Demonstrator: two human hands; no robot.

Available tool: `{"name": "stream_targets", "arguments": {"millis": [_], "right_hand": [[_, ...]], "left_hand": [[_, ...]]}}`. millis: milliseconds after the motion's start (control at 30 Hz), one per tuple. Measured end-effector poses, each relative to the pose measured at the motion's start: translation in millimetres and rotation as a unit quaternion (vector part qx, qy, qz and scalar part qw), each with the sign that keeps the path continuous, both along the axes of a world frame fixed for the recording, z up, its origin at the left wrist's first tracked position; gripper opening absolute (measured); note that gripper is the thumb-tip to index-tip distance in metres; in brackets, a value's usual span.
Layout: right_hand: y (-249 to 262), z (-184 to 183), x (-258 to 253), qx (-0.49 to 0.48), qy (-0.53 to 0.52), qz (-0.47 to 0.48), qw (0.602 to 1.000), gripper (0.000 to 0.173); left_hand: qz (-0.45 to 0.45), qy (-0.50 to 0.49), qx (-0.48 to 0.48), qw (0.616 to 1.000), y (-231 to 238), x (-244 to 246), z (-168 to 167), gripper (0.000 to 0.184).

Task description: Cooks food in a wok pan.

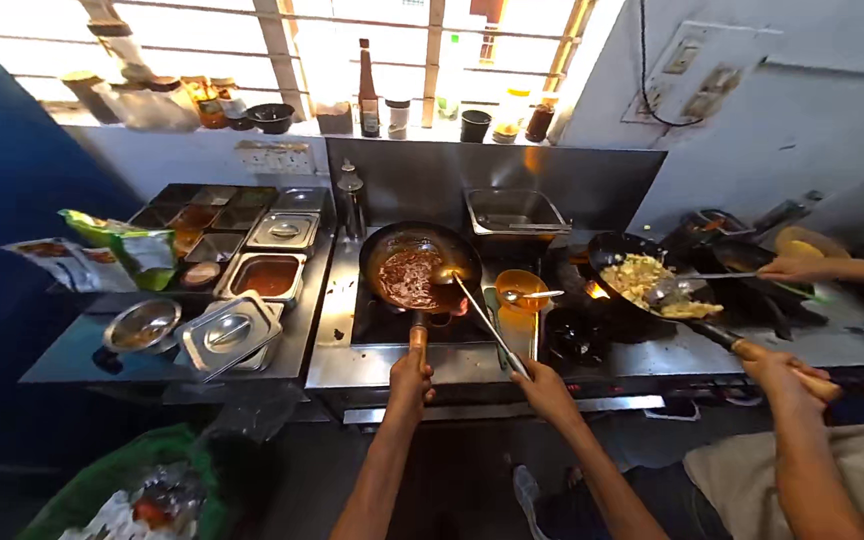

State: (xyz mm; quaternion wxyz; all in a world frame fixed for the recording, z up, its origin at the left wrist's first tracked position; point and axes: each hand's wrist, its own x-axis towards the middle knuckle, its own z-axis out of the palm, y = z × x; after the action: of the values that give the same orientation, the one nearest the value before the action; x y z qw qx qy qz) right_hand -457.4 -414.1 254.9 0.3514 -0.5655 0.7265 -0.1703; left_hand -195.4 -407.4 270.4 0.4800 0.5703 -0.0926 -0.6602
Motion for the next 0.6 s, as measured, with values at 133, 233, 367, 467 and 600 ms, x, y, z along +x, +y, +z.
{"name": "stream_targets", "arguments": {"millis": [133, 233, 367, 467, 600], "right_hand": [[23.3, 40.1, -12.5, -0.012, -0.012, 0.007, 1.0, 0.041], [39.4, 86.1, -28.4, 0.003, 0.086, 0.071, 0.994, 0.042], [13.0, 65.5, 14.4, 0.035, 0.09, 0.105, 0.99, 0.042], [-32.3, 13.8, 50.5, 0.013, 0.025, 0.07, 0.997, 0.039], [-59.0, 7.6, 70.5, 0.001, -0.113, -0.031, 0.993, 0.04]], "left_hand": [[-0.011, 0.042, 0.01, 0.999, -2.3, 7.1, -2.8, 0.039], [-0.022, 0.058, 0.023, 0.998, -2.9, 10.4, -2.4, 0.045], [-0.047, 0.048, 0.023, 0.998, -2.5, 7.8, 0.4, 0.046], [-0.047, 0.042, 0.024, 0.998, -0.1, 3.9, -0.7, 0.046], [-0.052, 0.036, 0.013, 0.998, -0.2, 9.7, -0.2, 0.047]]}}
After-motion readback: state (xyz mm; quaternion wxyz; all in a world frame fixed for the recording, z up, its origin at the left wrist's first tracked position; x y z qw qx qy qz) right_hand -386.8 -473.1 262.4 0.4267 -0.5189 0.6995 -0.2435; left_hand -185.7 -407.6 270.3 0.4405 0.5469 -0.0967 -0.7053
